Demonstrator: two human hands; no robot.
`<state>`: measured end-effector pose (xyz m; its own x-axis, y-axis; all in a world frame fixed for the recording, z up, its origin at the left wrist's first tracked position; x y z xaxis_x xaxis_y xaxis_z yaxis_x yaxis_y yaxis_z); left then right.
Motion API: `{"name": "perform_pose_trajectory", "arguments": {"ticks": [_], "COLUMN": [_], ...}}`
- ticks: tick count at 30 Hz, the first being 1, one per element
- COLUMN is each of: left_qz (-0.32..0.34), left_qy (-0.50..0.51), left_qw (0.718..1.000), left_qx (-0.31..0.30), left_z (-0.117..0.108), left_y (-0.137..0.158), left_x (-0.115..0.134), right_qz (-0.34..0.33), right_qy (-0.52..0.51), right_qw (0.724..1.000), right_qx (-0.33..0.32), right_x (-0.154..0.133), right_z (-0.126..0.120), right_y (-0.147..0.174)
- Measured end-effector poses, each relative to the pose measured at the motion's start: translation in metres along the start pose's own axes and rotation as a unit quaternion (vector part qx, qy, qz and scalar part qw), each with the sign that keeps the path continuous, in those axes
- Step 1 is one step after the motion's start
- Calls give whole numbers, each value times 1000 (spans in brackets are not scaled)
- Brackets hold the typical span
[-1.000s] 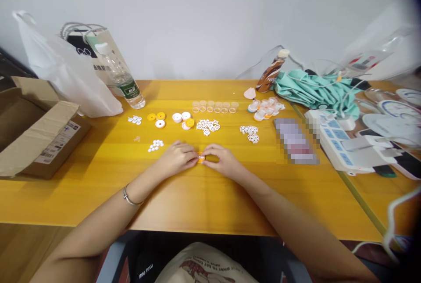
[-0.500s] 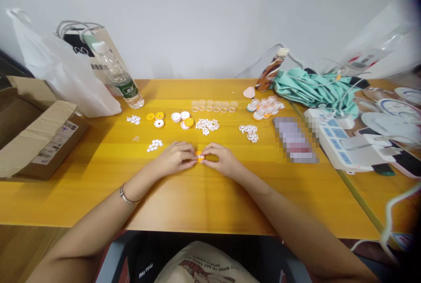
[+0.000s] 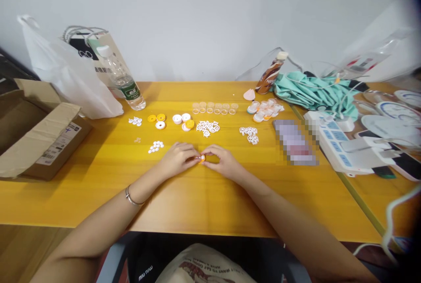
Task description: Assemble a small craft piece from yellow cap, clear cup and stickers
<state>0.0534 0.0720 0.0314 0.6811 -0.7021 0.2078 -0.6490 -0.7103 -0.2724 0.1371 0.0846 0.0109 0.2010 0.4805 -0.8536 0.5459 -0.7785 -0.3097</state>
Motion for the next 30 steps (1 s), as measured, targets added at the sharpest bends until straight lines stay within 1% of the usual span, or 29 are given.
{"name": "perform_pose_trajectory", "arguments": {"ticks": [3,7,9,12,14,18,21,24,25,27,29,30], "left_qz": [2,-6,-14,-27,-32,-31,-30,-36,-42,-74,-132,-161], "left_qy": [-25,-10,8,43,70,114,121,123,121,107,79,61], "left_qw": [1000,1000,1000,998,995,989,987,987,987,983,971,964], "left_qx": [5,9,21,49,64,91,98,92,94,127,184,202], "left_z": [2,-1,-8,-21,-28,-34,-34,-34,-36,-47,-63,-69], "left_y": [-1,0,1,3,3,4,4,4,4,7,14,16], "left_x": [1,-1,-2,-1,-1,0,1,0,-3,-19,-46,-60], "right_qz": [22,76,119,172,180,177,183,191,194,199,200,198], "right_qy": [-17,-83,-151,-272,-326,-373,-384,-377,-373,-361,-350,-346], "right_qw": [1000,992,978,944,926,907,900,900,901,905,909,911], "right_qx": [12,57,78,70,65,78,91,102,104,107,108,106], "right_x": [5,17,25,30,27,21,21,23,24,25,25,24], "right_z": [-1,-6,-5,6,12,15,15,14,13,12,11,10], "right_y": [1,3,5,7,7,6,7,8,8,9,9,9]}}
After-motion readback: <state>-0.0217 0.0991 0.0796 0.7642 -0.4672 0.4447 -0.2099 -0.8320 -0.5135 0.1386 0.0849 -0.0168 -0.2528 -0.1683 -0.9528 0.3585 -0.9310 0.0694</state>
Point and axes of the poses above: each hand's wrist, its own y-axis away from the middle knuckle, its own z-axis out of the palm, x = y × z, the point moved 10 cm from there along -y, towards the middle knuckle, and after that the axes turned 7 degrees about -y, right-handed, at the moved point
